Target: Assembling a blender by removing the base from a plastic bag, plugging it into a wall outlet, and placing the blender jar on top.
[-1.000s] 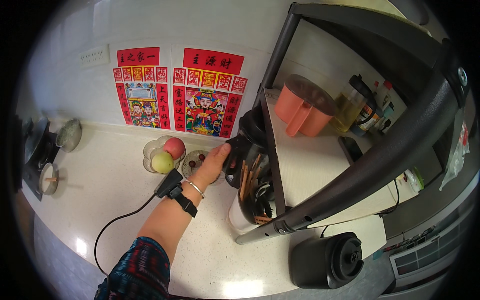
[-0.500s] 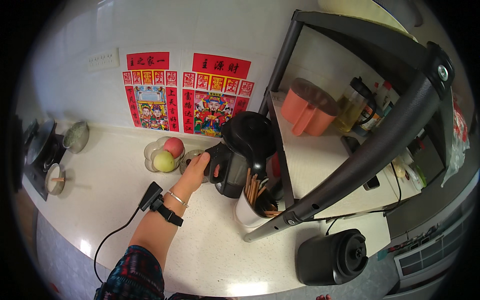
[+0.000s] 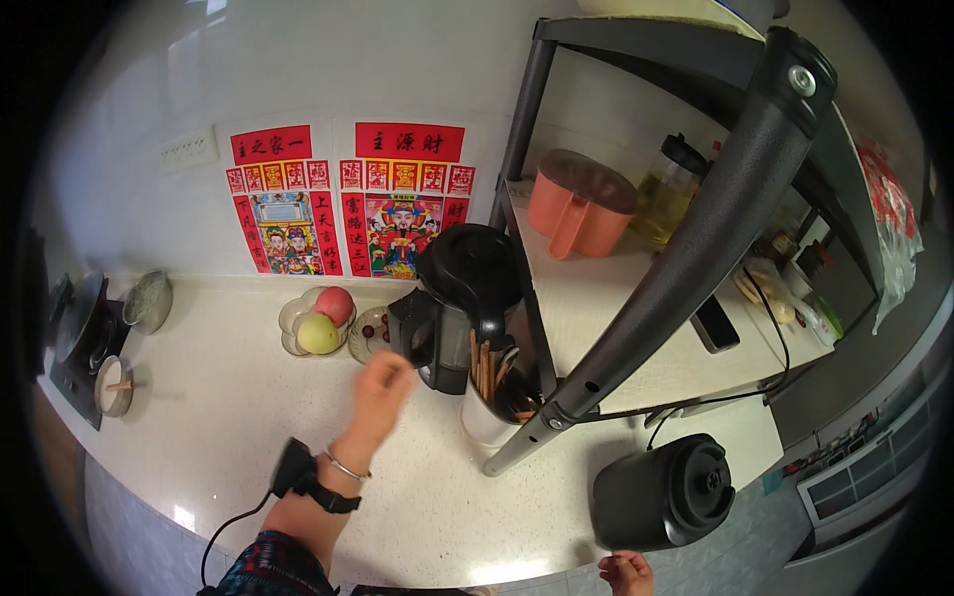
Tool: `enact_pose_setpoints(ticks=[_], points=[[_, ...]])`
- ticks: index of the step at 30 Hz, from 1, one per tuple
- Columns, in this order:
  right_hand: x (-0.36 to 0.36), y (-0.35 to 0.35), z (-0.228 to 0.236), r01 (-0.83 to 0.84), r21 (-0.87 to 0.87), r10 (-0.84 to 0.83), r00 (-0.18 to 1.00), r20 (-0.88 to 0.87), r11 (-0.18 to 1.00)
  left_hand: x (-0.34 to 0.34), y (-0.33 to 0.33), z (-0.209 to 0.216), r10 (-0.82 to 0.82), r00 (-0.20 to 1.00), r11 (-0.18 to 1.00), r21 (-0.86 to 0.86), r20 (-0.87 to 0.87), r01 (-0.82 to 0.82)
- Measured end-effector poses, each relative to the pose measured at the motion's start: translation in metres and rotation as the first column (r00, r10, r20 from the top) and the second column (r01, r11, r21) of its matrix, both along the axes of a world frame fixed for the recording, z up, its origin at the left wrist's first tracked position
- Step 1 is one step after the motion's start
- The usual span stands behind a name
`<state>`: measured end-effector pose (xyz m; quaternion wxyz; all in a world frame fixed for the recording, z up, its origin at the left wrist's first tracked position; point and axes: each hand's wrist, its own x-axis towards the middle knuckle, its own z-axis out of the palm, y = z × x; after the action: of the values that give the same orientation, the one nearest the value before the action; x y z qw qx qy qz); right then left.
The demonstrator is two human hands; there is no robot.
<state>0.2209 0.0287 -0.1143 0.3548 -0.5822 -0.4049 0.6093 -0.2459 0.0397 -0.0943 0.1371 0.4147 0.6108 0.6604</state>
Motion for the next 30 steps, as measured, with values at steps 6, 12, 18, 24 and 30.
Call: enact_pose_setpoints(ticks=[6, 12, 18, 24, 30], points=[[-0.055, 0.018, 0.005, -0.407, 0.004, 0.407, 0.913, 0.027, 0.913, 0.044, 0.05, -0.018, -0.27, 0.939, 0.963, 0.076, 0.213, 0.26], [-0.09, 0.03, 0.005, -0.425, 0.047, 0.427, 0.902, -0.069, 0.904, 0.053, 0.042, -0.017, -0.284, 0.943, 0.952, -0.062, 0.172, 0.298], [-0.146, 0.057, 0.008, -0.517, 0.172, 0.521, 0.853, 0.026, 0.838, 0.087, 0.029, -0.004, -0.059, 0.998, 0.984, -0.171, -0.011, 0.056], [-0.196, 0.087, -0.003, -0.29, 0.434, 0.31, 0.95, 0.025, 0.853, 0.087, 0.016, 0.019, -0.245, 0.968, 0.925, -0.289, 0.045, 0.248], [-0.207, 0.077, 0.02, -0.252, 0.586, 0.145, 0.964, 0.223, 0.77, 0.045, 0.044, 0.038, -0.015, 1.0, 0.998, 0.063, -0.005, 0.015]])
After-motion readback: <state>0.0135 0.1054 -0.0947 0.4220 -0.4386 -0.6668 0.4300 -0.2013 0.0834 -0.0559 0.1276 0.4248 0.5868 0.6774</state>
